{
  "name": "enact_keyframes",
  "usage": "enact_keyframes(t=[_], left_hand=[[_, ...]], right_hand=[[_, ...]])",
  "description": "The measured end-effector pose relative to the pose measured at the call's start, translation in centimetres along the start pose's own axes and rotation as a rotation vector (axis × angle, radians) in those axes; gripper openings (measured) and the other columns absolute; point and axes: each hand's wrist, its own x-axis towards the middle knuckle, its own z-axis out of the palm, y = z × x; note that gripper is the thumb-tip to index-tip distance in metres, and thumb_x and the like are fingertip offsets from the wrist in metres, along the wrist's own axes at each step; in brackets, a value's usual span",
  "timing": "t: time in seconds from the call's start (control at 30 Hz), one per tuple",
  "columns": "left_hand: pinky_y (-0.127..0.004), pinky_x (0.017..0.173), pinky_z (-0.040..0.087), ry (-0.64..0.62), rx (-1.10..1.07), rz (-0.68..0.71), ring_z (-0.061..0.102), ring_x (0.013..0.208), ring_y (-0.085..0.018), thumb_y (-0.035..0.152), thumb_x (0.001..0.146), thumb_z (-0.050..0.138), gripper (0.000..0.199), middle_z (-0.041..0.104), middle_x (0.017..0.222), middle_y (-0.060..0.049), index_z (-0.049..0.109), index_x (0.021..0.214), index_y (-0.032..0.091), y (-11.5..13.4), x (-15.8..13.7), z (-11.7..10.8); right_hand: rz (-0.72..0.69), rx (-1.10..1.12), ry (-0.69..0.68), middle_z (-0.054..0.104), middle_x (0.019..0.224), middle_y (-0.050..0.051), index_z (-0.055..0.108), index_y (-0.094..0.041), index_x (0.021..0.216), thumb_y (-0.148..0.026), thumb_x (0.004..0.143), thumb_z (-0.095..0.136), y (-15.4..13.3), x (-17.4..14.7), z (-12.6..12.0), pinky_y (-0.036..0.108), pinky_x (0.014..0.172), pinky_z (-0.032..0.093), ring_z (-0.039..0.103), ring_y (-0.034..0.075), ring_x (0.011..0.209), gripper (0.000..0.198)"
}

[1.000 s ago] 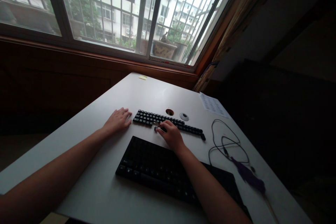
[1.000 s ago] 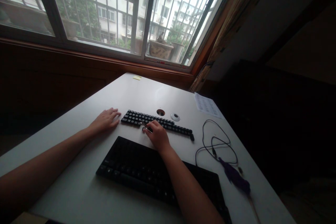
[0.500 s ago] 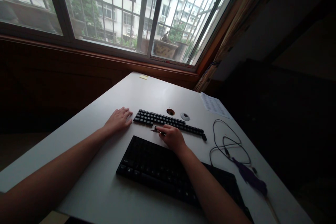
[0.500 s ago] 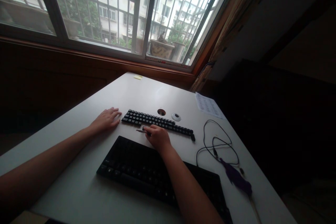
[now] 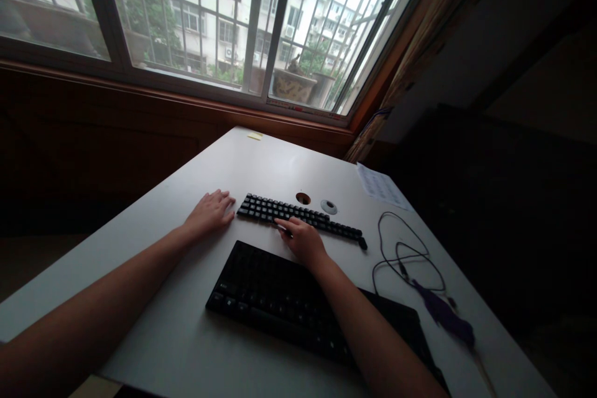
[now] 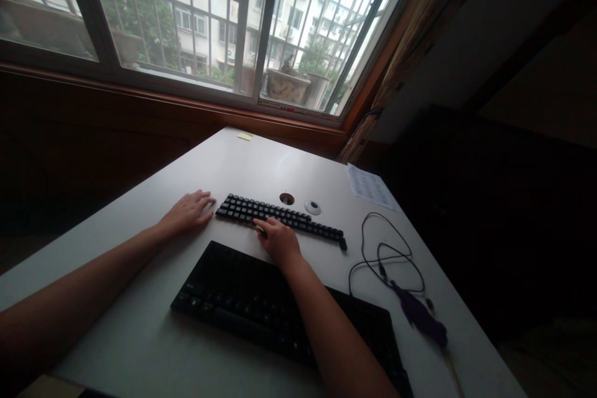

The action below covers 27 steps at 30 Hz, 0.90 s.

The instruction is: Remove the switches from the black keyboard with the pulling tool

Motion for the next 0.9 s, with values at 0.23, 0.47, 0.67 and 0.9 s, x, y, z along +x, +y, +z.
enact_keyframes(t=[0.23, 0.47, 0.67, 0.9], left_hand=[[-0.052, 0.114, 0.028, -0.012, -0.002, -0.003, 0.037, 0.139, -0.034, 0.041, 0.092, 0.045, 0.047, 0.047, 0.146, -0.014, 0.055, 0.132, 0.019, 0.24, -0.07, -0.33], [-0.051, 0.113, 0.029, 0.012, -0.004, -0.005, 0.037, 0.138, -0.033, 0.040, 0.091, 0.046, 0.046, 0.048, 0.145, -0.013, 0.056, 0.131, 0.019, 0.27, -0.10, -0.20], [-0.051, 0.113, 0.029, 0.014, -0.002, 0.003, 0.037, 0.138, -0.032, 0.042, 0.092, 0.046, 0.045, 0.048, 0.145, -0.012, 0.056, 0.130, 0.021, 0.22, -0.11, -0.23], [-0.053, 0.113, 0.029, 0.019, -0.018, 0.005, 0.038, 0.138, -0.034, 0.041, 0.091, 0.048, 0.045, 0.048, 0.146, -0.013, 0.057, 0.129, 0.019, 0.24, -0.12, -0.27]], right_hand=[[-0.001, 0.025, 0.012, 0.070, 0.104, 0.003, 0.063, -0.035, 0.128, -0.028, 0.091, 0.059, 0.03, -0.05, 0.06, 0.026, 0.078, 0.051, 0.068, 0.018, 0.084, 0.038], [0.002, 0.087, 0.054, 0.071, 0.103, 0.003, 0.062, -0.032, 0.130, -0.026, 0.091, 0.058, 0.27, -0.10, 0.29, 0.027, 0.084, 0.051, 0.068, 0.018, 0.091, 0.039], [-0.005, 0.032, -0.002, 0.070, 0.107, 0.003, 0.060, -0.033, 0.131, -0.025, 0.090, 0.059, 0.14, -0.13, 0.10, 0.026, 0.081, 0.051, 0.068, 0.018, 0.087, 0.043], [0.010, -0.004, -0.013, 0.069, 0.109, 0.004, 0.060, -0.033, 0.132, -0.025, 0.090, 0.058, 0.16, -0.14, 0.18, 0.027, 0.082, 0.051, 0.068, 0.019, 0.091, 0.043]])
